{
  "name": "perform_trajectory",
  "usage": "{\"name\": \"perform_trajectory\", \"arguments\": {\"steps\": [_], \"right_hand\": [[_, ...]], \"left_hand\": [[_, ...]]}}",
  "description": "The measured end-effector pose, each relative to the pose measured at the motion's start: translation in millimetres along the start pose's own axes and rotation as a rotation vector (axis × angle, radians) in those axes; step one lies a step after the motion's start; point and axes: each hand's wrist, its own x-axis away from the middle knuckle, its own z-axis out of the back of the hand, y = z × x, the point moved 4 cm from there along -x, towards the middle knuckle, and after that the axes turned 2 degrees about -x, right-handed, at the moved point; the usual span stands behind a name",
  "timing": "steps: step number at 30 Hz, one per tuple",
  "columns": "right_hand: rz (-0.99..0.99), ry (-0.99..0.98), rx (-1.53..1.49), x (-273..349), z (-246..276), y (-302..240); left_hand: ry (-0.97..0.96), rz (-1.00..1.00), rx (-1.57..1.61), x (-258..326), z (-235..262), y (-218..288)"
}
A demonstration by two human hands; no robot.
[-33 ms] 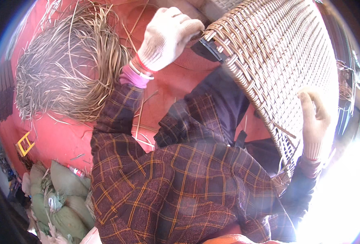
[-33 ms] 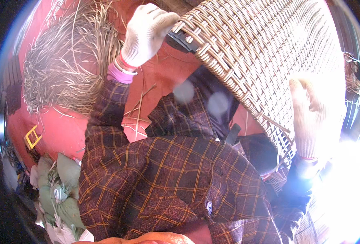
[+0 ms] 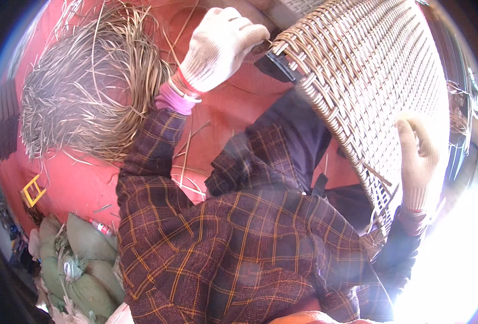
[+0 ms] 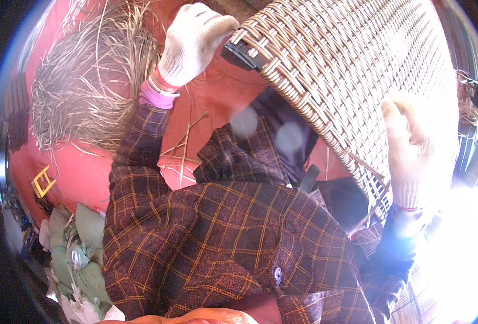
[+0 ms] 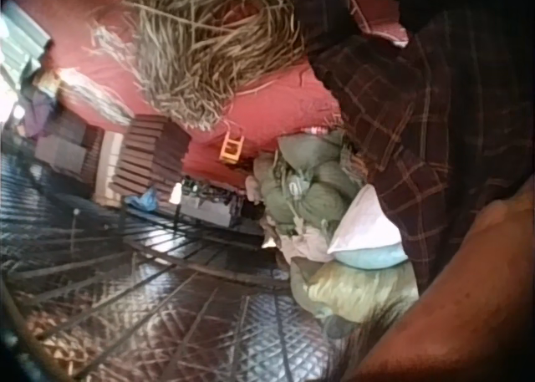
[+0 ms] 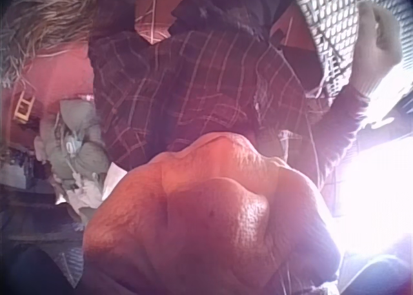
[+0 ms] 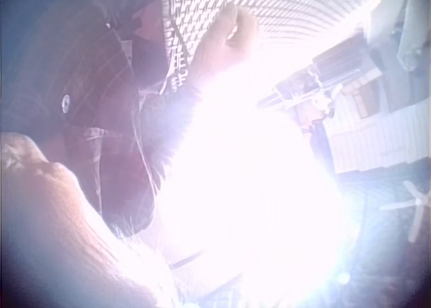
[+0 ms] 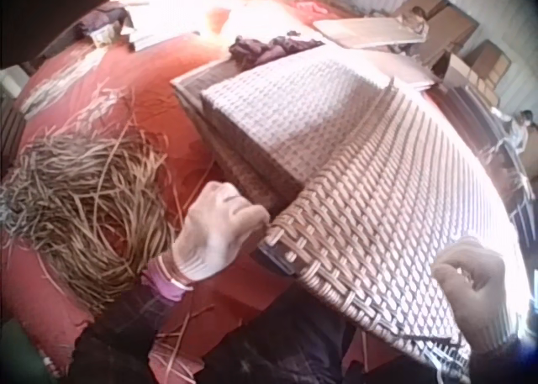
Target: The person weaves a flat mat by hand, threading thin strips through the existing weave and tightening them. The person uses both hands to pull and adjust the strips along the edge of the mat.
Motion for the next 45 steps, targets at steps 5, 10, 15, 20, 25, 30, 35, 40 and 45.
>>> {"name": "perform_trajectory", "arguments": {"steps": [5, 10, 15, 20, 25, 30, 35, 40, 45], "right_hand": [[0.281, -0.086, 0.174, -21, -14, -26], [0.424, -0.094, 0.102, -41, -33, -45], [0.539, -0.078, 0.038, -53, -37, -58], [0.581, -0.005, -0.074, -72, -38, -77], [0.106, -0.645, -0.738, -92, -74, -74], [0.350, -0.849, -0.891, -106, -106, -69], [1.043, -0.383, -0.448, -99, -91, -68], [0.896, -0.211, -0.086, -80, -83, -69], [0.089, -0.585, -0.758, -69, -94, -49]], "left_hand": [[-0.005, -0.135, -0.201, -11, 29, -4], [0.052, -0.159, -0.397, -15, 52, -18], [0.258, -0.213, -0.499, -20, 80, -15], [0.399, -0.332, -0.521, -36, 107, 9], [0.368, -0.255, -0.515, -66, 110, 32], [0.339, -0.338, -0.199, -72, 96, 69], [0.097, -0.372, 0.089, -55, 82, 125], [0.102, 0.172, 0.613, -29, 95, 83], [-0.007, 0.683, 0.613, 4, 48, 25]]}}
